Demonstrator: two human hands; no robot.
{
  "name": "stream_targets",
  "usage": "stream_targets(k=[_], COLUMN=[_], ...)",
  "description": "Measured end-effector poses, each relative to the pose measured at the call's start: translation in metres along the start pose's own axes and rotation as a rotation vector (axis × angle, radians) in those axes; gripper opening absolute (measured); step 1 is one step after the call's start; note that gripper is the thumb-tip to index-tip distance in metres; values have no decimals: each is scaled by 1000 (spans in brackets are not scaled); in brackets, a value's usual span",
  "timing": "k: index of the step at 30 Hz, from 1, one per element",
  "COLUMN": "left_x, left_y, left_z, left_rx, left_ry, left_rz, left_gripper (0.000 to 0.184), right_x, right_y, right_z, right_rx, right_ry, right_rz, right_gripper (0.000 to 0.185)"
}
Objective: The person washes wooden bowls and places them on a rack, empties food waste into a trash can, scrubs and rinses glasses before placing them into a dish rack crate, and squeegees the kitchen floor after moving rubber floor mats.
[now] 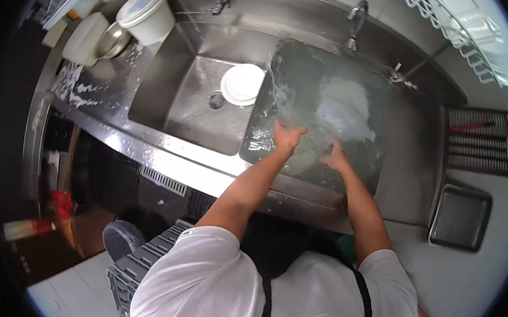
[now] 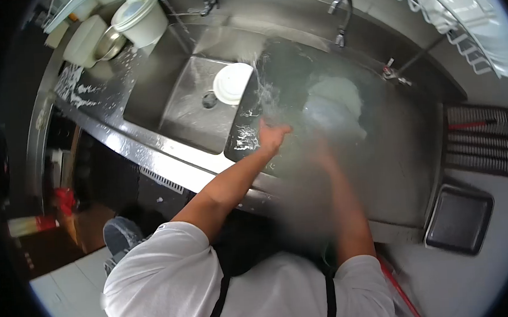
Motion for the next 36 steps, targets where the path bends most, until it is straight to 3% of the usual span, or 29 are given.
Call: stream_targets(k=[3,4,6,9,10,12,13,19,20,22,24,28,30,32,34,36], left_x=[25,30,47,73,115,94,91,121,117,128,136,134,127,139,137,128], left_y=[-16,-26,-54,-118,-147,-198,-223,-440,-477,-533,-582,-640,-657,-660,-655,-647], left_z=[-2,-3,2,7,-11,11,24,136,166,199,222,255,260,234,215,204], left_rx=[-59,-66,-81,-58,-8,55,76,239,327,292,357,331,341,300,257,214], left_ry=[155,187,287,178,70,-5,-44,-155,-125,-220,-263,-275,-225,-234,-222,-182], left_rz=[-275,-362,-538,-586,-614,-806,-903,-922,-974,-1175,-1248,-1336,-1262,-1182,-1213,-1347], left_gripper=[71,71,69,59,48,44,42,75,79,79,80,97,107,100,101,110], right_x=[-13,-39,-126,-207,-230,-278,-307,-530,-568,-634,-683,-747,-763,-766,-734,-690], right_y=[4,-3,-31,-35,-23,1,15,163,188,231,276,325,322,310,310,312], right_z=[-4,-15,-53,-65,-62,-55,-57,-93,-101,-102,-96,-86,-86,-88,-49,-48], right_rx=[14,73,-65,-114,-123,-123,-121,-182,-165,-130,-96,122,83,120,-53,-645], right_ry=[-134,-308,-360,-253,-382,-629,-644,-515,-519,-546,-580,-669,-634,-628,-585,-270], right_rz=[158,147,333,144,114,49,7,-293,-364,-502,-637,-917,-764,-561,-203,117], right_gripper=[91,90,89,87,87,87,88,88,85,79,73,84,84,85,77,62])
Point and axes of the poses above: each hand's wrist, its own z-axis towards the middle knuckle, its own y-axis out of the palm, x = y × z, the point moved 7 cm from there along z, towards the middle knuckle, and after that the axes turned 14 degrees about y, right-handed, at the moved point
